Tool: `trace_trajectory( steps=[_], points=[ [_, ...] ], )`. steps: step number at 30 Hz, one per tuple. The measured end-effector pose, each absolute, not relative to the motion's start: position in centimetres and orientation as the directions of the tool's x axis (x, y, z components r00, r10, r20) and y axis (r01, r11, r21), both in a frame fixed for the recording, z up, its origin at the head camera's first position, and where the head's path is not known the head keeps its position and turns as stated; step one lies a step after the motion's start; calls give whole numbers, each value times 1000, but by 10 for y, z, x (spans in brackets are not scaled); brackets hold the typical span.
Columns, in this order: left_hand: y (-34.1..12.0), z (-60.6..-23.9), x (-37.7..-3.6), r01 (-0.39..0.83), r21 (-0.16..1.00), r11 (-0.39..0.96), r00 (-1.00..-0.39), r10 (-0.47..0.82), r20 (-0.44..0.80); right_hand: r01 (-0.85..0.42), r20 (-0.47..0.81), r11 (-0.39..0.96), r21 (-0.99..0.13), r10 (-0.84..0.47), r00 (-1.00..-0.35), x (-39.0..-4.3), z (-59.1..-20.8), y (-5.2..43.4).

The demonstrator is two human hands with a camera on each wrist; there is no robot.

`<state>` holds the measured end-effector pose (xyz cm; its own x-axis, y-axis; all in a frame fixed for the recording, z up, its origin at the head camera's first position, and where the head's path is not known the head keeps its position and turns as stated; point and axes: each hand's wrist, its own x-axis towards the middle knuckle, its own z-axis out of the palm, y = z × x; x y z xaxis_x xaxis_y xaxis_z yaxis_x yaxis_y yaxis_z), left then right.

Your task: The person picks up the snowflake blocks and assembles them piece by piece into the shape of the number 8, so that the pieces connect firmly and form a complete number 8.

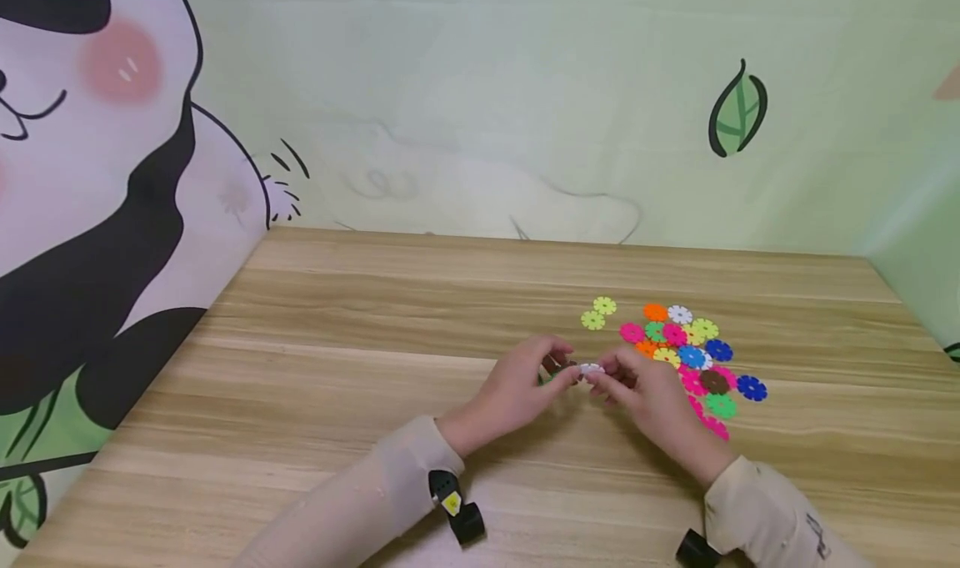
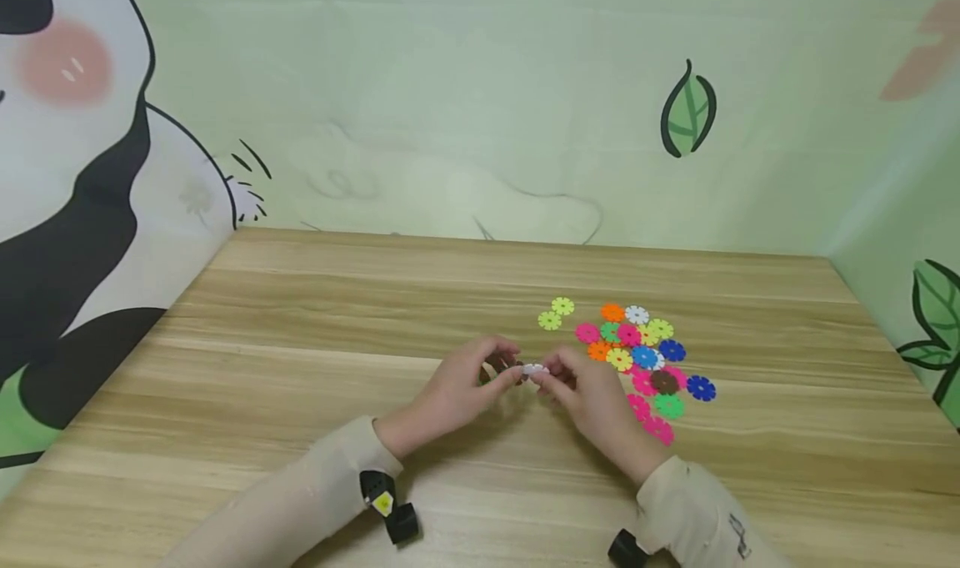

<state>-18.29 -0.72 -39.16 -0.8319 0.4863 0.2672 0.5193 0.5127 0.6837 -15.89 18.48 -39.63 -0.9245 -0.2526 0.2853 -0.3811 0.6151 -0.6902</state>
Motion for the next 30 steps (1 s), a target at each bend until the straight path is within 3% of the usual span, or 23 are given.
trace_trajectory(
  steps=[10,20,30],
  points=[
    [-7,-396,-184,704,471,531,-707,585,398,-391,233,588,-708,-328,-915,-160,-397,183],
    [-9,-395,-184,668,491,559,-739,580,343,-396,236,682,-615,-320,-918,-167,-394,193],
    [-14,-395,-189,626,528,573,-771,554,313,-264,123,820,-507,-234,-964,-177,-376,222]
  ],
)
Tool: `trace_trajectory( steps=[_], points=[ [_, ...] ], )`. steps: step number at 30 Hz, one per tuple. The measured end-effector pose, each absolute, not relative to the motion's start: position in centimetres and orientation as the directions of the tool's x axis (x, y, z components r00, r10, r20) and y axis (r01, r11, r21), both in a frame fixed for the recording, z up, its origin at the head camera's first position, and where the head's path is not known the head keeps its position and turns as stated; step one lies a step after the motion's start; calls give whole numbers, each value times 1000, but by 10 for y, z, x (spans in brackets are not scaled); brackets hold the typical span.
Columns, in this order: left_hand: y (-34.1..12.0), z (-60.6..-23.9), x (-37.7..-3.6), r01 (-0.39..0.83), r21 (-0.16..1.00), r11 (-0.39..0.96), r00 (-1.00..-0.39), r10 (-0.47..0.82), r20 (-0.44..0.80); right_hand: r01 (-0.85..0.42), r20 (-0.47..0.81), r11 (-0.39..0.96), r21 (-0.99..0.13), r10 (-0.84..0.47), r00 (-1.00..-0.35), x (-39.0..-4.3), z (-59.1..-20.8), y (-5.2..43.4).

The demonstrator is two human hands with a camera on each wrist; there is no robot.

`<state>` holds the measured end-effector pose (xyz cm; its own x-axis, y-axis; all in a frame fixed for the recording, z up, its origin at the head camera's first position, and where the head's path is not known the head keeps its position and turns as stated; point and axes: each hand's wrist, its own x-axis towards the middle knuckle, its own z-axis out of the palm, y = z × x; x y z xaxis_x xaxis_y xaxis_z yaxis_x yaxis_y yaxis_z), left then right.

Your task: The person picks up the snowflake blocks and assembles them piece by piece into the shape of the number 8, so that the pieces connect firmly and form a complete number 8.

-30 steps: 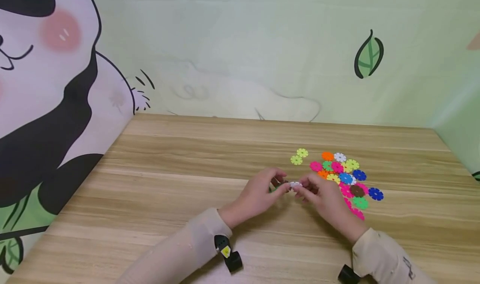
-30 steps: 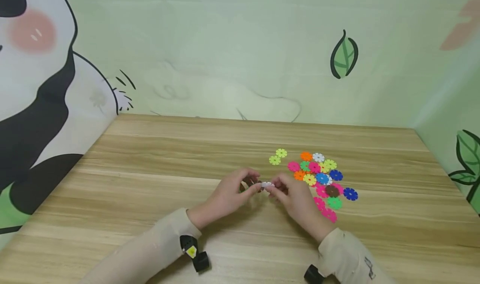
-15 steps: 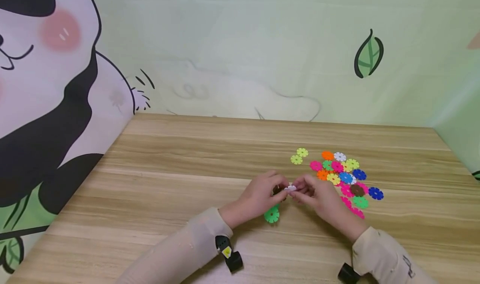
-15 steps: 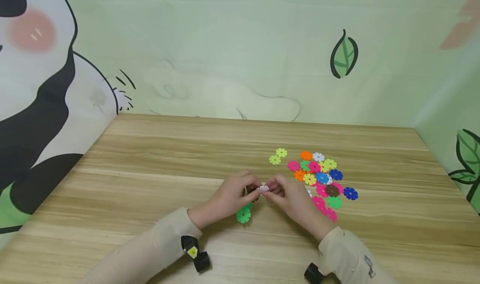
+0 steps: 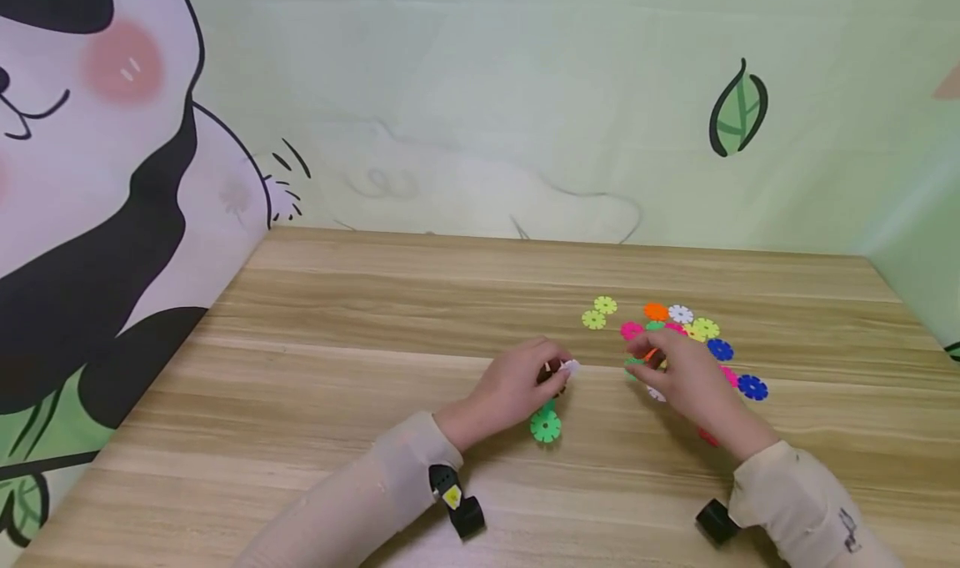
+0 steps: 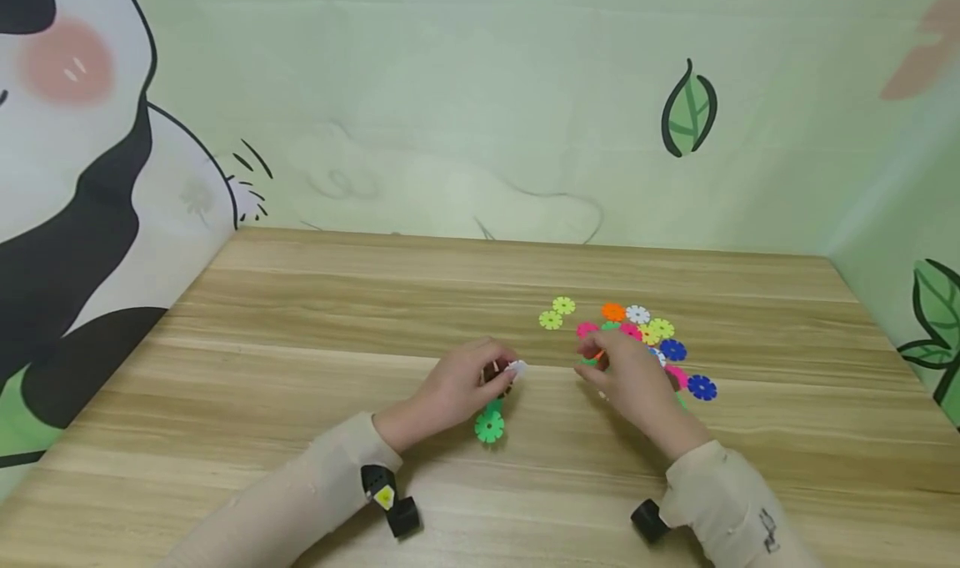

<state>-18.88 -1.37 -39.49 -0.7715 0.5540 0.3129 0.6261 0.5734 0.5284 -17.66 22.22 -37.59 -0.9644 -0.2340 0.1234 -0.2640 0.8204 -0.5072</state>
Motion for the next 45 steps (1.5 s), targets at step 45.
trace_trajectory(
  steps=[45],
  points=[
    [-14,-398,-190,677,433,595,-735,581,350,-131,-21,580,-804,-248,-969,-180,-381,226]
  ],
)
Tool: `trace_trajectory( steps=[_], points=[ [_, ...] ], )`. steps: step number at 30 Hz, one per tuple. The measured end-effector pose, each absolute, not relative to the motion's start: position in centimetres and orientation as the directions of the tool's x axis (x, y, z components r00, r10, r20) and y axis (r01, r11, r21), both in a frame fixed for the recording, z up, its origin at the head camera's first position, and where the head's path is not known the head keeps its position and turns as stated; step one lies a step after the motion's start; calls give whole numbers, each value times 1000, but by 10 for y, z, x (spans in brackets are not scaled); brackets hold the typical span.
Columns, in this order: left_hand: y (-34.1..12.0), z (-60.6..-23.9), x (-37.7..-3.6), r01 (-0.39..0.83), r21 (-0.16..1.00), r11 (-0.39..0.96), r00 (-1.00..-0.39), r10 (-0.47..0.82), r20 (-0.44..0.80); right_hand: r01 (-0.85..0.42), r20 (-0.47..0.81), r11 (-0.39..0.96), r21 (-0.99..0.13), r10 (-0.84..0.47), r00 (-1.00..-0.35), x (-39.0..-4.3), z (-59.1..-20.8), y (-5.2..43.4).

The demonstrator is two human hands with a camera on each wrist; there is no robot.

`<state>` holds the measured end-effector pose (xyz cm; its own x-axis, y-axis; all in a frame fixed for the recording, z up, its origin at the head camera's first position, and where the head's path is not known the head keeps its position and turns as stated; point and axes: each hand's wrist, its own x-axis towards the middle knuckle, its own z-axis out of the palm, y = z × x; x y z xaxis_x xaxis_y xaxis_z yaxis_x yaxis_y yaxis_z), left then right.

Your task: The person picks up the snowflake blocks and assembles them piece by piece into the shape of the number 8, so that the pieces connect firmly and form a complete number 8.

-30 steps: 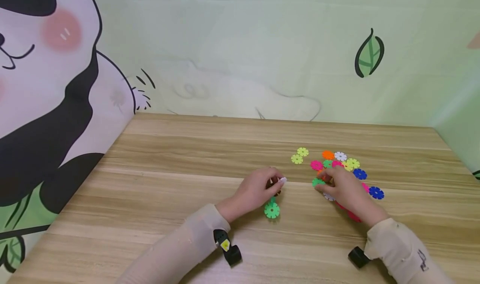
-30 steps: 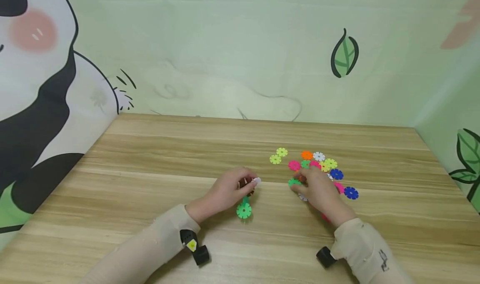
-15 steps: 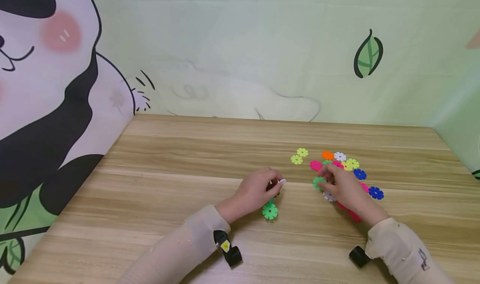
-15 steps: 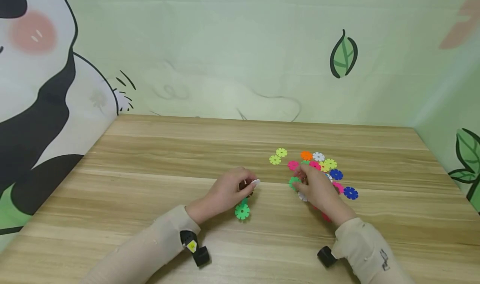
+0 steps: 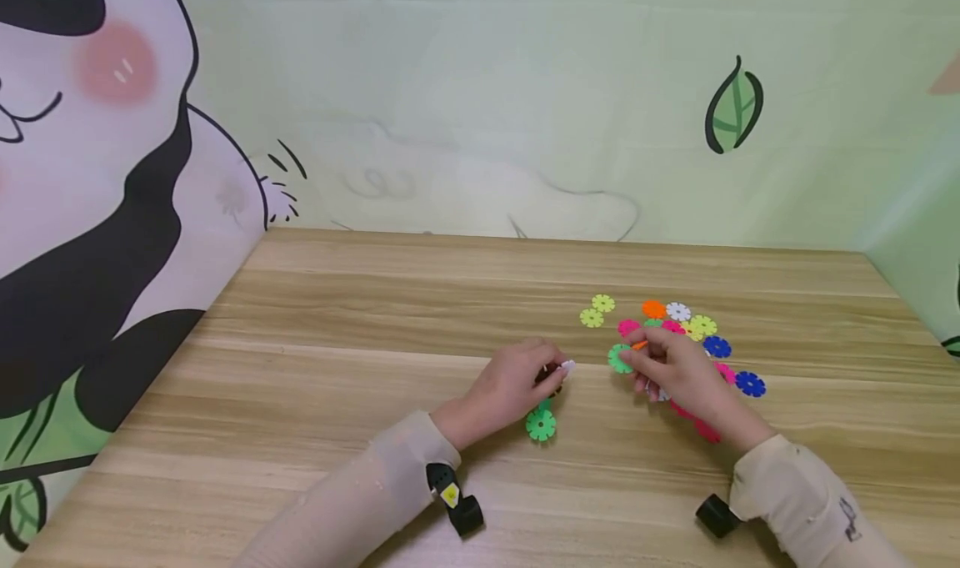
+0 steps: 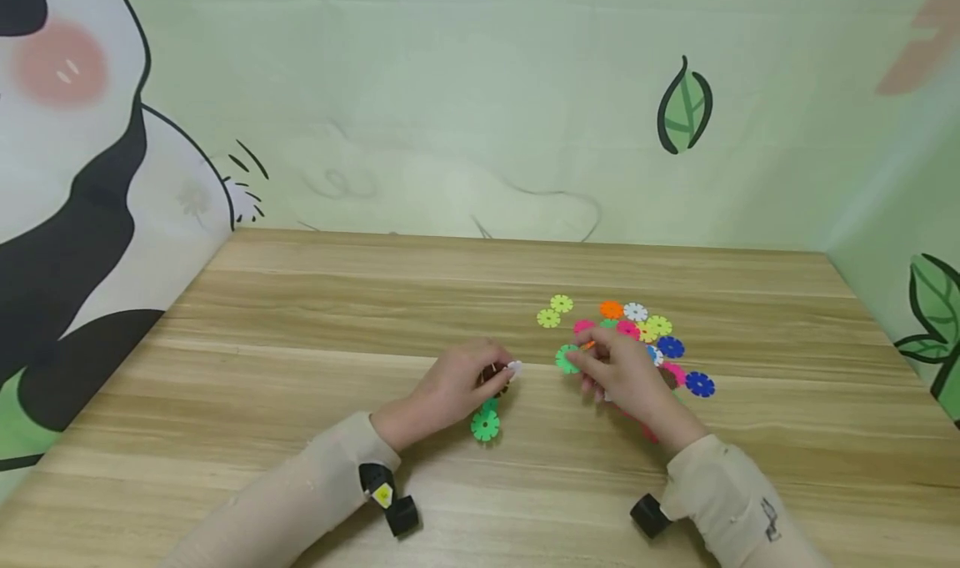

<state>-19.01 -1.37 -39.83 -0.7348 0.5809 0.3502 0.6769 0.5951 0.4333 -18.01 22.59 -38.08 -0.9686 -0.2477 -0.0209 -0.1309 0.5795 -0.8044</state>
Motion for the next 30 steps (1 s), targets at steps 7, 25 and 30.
trace_trajectory(
  steps=[7,25,30],
  points=[
    [-13,-398,-187,727,359,585,-687,626,370,-163,2,489,-857,-314,-949,-176,-383,209],
    [-11,-403,-183,839,283,466,-541,651,532,-130,16,351,-927,-312,-950,-169,-389,196],
    [-14,-405,-182,838,301,456,-543,635,549,-65,-21,296,-953,-278,-960,-167,-398,191]
  ],
)
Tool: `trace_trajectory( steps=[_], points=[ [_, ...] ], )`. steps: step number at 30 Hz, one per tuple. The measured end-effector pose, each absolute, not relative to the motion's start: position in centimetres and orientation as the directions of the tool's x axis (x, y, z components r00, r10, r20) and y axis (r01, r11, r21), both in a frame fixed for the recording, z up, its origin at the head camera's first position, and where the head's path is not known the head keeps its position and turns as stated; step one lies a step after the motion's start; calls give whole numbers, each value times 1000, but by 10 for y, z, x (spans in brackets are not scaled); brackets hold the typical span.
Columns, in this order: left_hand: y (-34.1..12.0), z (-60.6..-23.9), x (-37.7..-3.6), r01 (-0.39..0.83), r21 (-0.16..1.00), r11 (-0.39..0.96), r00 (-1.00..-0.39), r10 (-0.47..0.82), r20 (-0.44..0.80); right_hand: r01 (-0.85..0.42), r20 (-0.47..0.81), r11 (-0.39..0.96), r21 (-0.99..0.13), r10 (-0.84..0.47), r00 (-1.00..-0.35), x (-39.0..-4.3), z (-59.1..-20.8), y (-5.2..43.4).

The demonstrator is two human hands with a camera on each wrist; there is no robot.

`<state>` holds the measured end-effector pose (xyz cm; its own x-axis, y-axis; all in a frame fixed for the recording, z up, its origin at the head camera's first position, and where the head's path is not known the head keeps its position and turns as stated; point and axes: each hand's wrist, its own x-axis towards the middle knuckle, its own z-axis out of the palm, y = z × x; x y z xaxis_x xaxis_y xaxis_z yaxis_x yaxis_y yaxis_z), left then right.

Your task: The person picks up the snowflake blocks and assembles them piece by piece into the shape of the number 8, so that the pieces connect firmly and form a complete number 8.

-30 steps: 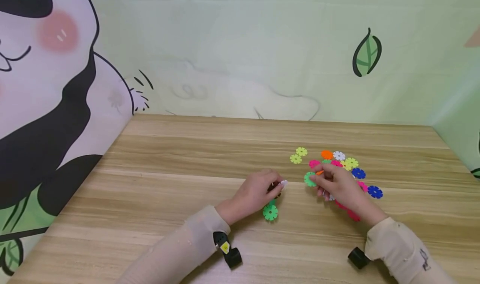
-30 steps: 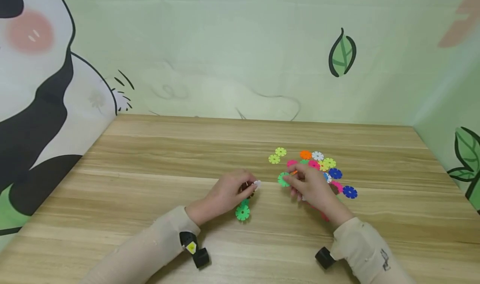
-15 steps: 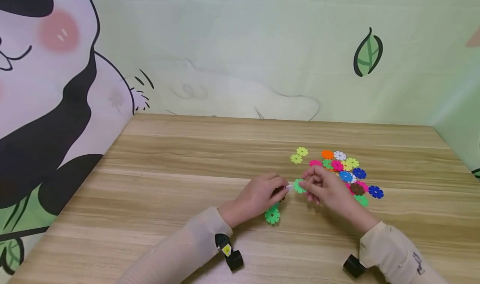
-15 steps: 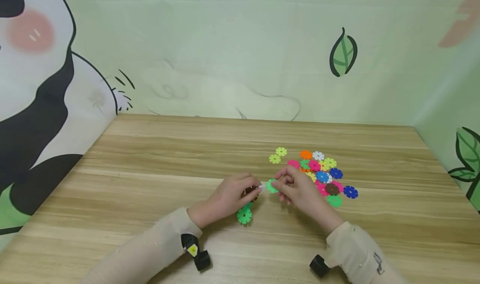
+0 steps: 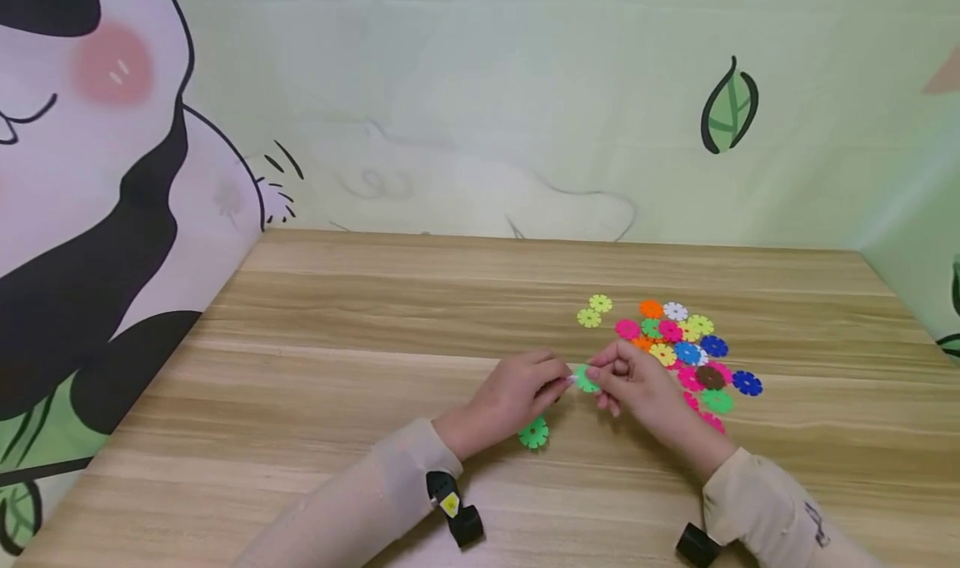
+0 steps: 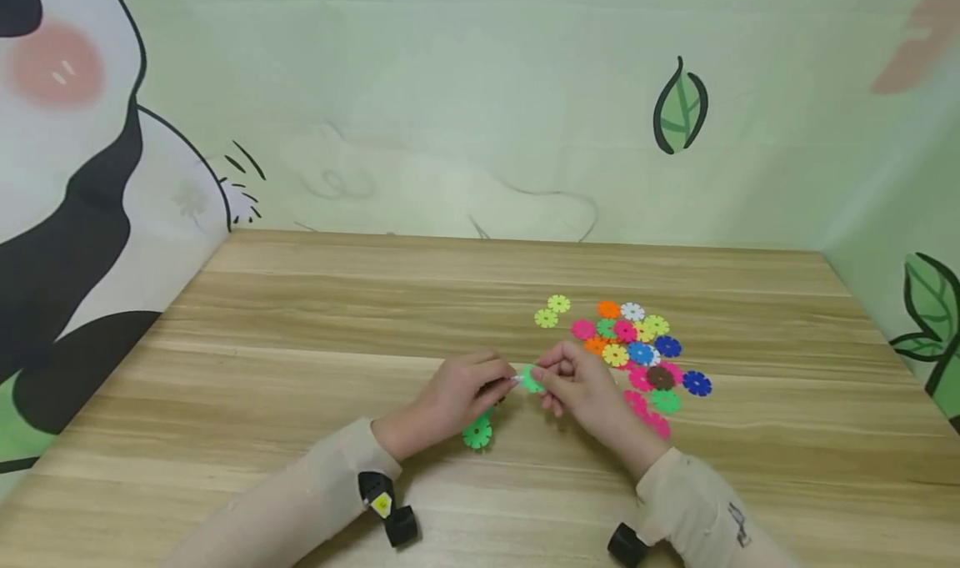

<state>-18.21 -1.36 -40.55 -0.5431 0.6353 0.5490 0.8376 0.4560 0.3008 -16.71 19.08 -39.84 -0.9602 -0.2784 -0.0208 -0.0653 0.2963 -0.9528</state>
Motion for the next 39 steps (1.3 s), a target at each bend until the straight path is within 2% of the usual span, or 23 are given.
trace_trajectory(
  steps=[11,26,30,39],
  points=[
    [-18,-408,-181,837,311,449,-542,611,577,-72,22,168,-983,-283,-959,-164,-406,182],
    [-20,-412,-182,855,274,441,-512,630,584,-42,-3,159,-986,-274,-962,-164,-411,176],
    [-17,-411,-182,832,311,460,-552,624,553,-42,-8,185,-982,-258,-966,-164,-411,177],
    [-8,-404,-184,678,479,558,-727,603,327,-75,3,283,-956,-248,-969,-171,-410,186]
  ],
)
